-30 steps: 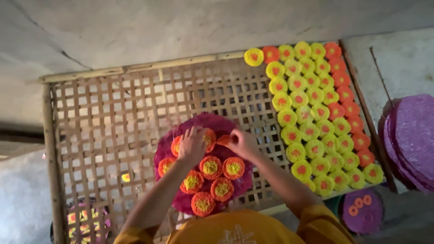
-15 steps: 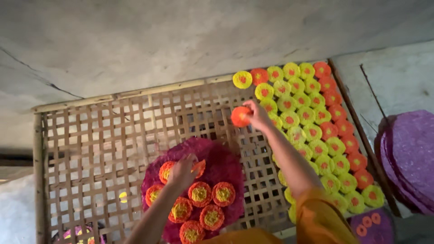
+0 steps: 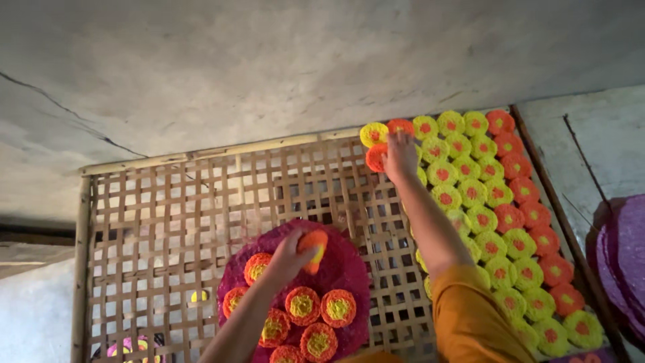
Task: The person places small yellow and orange paper circles onto large purple circular sheets, arranging them into patterns by hand, and then places the finished sheets onto a wooden grid structure.
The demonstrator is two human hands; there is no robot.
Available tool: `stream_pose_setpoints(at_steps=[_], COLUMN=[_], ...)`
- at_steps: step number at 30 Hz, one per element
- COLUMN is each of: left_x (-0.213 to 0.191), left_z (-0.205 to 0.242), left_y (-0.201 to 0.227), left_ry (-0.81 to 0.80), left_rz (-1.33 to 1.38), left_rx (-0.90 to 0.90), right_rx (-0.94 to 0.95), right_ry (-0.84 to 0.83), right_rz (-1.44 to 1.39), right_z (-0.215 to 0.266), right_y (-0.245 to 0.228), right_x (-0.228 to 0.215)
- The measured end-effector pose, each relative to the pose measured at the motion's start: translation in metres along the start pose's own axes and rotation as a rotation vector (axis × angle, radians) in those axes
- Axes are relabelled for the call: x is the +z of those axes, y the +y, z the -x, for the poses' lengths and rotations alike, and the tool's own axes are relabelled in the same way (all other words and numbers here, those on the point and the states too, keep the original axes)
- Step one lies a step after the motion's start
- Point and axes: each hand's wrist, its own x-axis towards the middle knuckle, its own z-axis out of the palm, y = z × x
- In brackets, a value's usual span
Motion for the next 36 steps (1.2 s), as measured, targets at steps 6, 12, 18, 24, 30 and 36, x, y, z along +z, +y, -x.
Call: stream_pose_setpoints(at_steps=[6, 12, 18, 24, 30, 36], left_x=[0.035, 0.076, 0.086, 0.067, 0.063, 0.081], left_z=[-0.079, -0.140, -0.162, -0.086, 0.030, 0.079], left_y=[0.054, 0.037, 0.019, 0.008, -0.024, -0.055], left_ry=[0.267, 0.397, 0.210, 0.238, -0.033, -0.177], left_rz=[-0.320, -0.343, -0.303, -0.383, -0.914, -1.253], left_rx=[0.278, 0.477, 0.093, 0.241, 0.329, 0.369], right_rx=[0.858, 1.078, 0.443, 0.521, 0.268, 0.344], right_ry=[-0.657, -0.726, -0.464, -0.484, -0.209, -0.376], right_rz=[-1.491, -1.483, -0.461, -0.312, -0.193, -0.635], right_z=[0.061, 0.084, 0.081, 0.063, 0.058, 0.174], right_y=[-0.073, -0.063, -0.035, -0.023, -0.040, -0.093], right_x=[-0.057, -0.069, -0.051, -0.056, -0.098, -0.140])
